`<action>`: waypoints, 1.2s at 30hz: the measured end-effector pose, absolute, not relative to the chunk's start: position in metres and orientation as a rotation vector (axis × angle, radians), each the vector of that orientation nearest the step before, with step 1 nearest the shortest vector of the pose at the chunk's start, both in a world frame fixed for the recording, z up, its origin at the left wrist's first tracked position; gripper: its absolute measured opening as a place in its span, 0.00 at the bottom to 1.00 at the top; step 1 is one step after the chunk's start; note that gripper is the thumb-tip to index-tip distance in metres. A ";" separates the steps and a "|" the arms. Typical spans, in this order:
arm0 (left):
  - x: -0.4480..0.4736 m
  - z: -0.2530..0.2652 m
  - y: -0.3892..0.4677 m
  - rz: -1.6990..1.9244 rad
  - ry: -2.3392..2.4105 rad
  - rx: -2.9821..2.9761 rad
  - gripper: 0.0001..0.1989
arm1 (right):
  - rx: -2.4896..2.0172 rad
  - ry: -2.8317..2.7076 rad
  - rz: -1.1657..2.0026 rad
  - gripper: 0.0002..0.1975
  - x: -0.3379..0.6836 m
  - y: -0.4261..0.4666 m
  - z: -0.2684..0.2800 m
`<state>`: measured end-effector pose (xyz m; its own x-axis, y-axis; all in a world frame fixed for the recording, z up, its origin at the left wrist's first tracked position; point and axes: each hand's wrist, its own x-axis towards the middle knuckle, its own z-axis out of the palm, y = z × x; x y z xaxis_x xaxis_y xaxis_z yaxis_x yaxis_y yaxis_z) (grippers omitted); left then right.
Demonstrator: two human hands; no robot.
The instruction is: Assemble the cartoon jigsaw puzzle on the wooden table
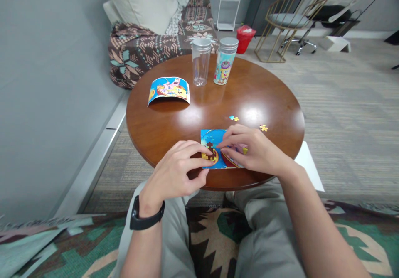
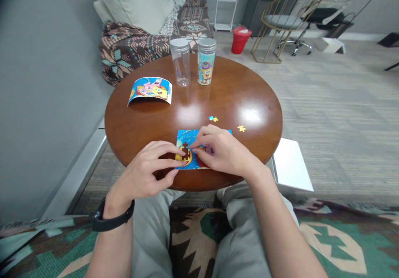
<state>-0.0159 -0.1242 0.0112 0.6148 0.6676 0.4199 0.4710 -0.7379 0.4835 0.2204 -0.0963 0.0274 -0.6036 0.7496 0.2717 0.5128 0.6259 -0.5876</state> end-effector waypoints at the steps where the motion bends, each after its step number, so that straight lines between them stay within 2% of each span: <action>1: -0.016 0.011 -0.124 0.848 0.917 2.516 0.11 | -0.974 -2.374 0.605 0.10 0.222 -0.099 0.029; 9: -0.016 0.012 -0.124 0.782 0.957 2.522 0.12 | -0.964 -2.516 0.531 0.15 0.217 -0.110 0.031; 25: -0.015 0.012 -0.125 0.723 0.963 2.539 0.12 | -0.991 -2.547 0.469 0.16 0.217 -0.108 0.029; 30: -0.016 0.012 -0.125 0.694 0.965 2.547 0.13 | -1.067 -2.390 0.401 0.18 0.220 -0.107 0.032; 36: -0.014 0.008 -0.121 0.795 1.118 2.499 0.15 | -1.499 -1.832 0.222 0.13 0.260 -0.088 0.023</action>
<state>-0.0144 -0.1212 0.0082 0.5466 0.7530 0.3663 0.5930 -0.6570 0.4656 0.2598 -0.0876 0.0233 -0.0379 0.9013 0.4315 0.7719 0.3006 -0.5602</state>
